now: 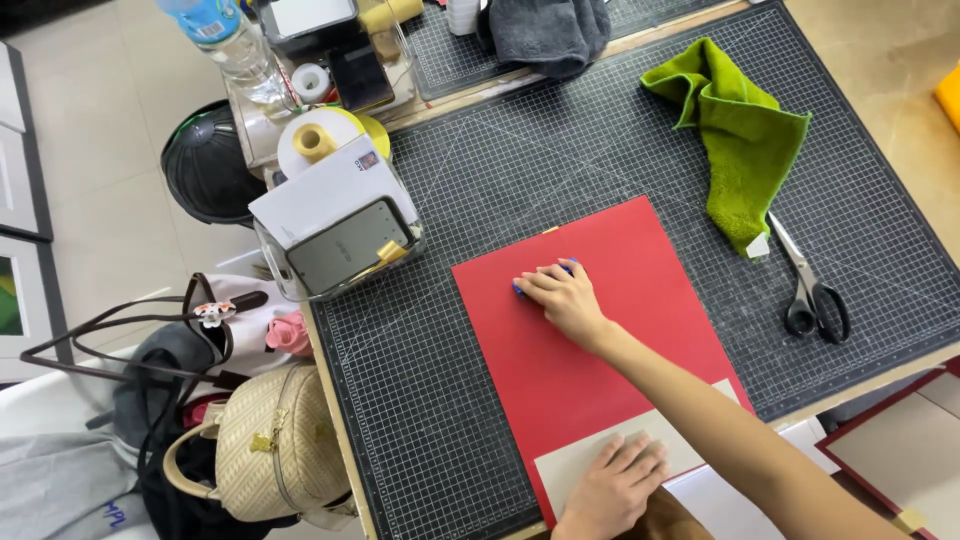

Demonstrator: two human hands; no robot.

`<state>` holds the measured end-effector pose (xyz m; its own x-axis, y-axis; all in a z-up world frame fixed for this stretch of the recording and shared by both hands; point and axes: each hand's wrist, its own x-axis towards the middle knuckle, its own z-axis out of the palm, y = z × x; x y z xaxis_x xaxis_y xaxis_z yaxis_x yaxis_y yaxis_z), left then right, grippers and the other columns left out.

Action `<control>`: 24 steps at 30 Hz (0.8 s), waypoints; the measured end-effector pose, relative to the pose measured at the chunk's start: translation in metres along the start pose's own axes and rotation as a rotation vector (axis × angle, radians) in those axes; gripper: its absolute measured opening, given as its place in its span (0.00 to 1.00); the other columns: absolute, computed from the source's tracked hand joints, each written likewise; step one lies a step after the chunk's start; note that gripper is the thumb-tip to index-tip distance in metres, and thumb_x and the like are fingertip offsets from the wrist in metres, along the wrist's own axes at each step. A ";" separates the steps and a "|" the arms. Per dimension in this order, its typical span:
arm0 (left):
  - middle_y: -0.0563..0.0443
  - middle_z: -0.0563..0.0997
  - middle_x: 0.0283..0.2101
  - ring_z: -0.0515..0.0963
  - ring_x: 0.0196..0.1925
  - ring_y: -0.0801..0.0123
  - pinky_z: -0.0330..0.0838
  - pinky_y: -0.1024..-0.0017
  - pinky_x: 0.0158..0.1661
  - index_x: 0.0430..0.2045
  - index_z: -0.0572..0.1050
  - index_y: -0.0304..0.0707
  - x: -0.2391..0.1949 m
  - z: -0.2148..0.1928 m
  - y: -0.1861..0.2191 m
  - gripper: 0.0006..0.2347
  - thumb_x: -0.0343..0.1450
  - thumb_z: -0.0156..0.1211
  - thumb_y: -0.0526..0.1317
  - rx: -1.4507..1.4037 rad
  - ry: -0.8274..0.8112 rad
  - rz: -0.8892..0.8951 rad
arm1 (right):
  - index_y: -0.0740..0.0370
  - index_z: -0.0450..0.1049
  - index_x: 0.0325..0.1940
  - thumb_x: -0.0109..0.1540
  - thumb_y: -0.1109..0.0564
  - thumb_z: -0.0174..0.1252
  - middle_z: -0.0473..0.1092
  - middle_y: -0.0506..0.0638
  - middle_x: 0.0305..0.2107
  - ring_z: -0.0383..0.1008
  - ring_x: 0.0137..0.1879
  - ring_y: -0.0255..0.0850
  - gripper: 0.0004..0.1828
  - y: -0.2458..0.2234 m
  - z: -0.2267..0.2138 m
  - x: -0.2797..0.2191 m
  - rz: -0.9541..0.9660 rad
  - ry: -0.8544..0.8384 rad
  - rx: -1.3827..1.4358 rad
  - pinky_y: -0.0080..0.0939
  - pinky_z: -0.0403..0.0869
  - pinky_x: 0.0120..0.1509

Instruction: Smoothing a red paper cover onto a white base using a scraper tool and a cloth

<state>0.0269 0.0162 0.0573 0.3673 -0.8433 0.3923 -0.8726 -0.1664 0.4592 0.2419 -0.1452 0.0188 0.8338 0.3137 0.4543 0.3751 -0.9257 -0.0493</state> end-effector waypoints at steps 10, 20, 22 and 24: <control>0.50 0.75 0.63 0.68 0.71 0.55 0.60 0.55 0.66 0.53 0.74 0.39 0.001 0.000 -0.001 0.18 0.67 0.58 0.37 -0.003 -0.019 0.002 | 0.48 0.75 0.58 0.48 0.71 0.59 0.76 0.38 0.50 0.74 0.53 0.40 0.35 0.018 0.004 0.014 0.038 0.033 -0.013 0.51 0.65 0.60; 0.50 0.76 0.62 0.69 0.69 0.57 0.59 0.56 0.67 0.51 0.75 0.39 0.007 -0.013 0.000 0.16 0.67 0.57 0.36 -0.001 0.006 0.004 | 0.44 0.76 0.53 0.53 0.71 0.55 0.75 0.34 0.47 0.73 0.50 0.38 0.29 0.044 0.004 0.020 0.044 0.066 -0.012 0.45 0.62 0.55; 0.49 0.75 0.62 0.70 0.68 0.57 0.59 0.55 0.67 0.50 0.74 0.38 0.010 -0.014 0.002 0.17 0.66 0.58 0.35 -0.005 -0.004 -0.003 | 0.41 0.77 0.49 0.56 0.71 0.52 0.75 0.33 0.41 0.73 0.46 0.38 0.27 0.049 0.008 0.024 0.095 0.081 -0.021 0.43 0.61 0.50; 0.51 0.75 0.62 0.69 0.69 0.58 0.58 0.56 0.68 0.50 0.75 0.40 0.007 -0.013 0.001 0.18 0.65 0.60 0.36 -0.001 -0.014 -0.004 | 0.44 0.76 0.56 0.51 0.71 0.53 0.75 0.34 0.42 0.72 0.44 0.39 0.33 0.047 0.007 0.015 0.103 0.028 -0.037 0.44 0.63 0.56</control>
<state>0.0330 0.0166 0.0711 0.3660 -0.8497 0.3795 -0.8709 -0.1691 0.4614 0.2752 -0.1825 0.0174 0.8553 0.2107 0.4734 0.2722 -0.9601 -0.0645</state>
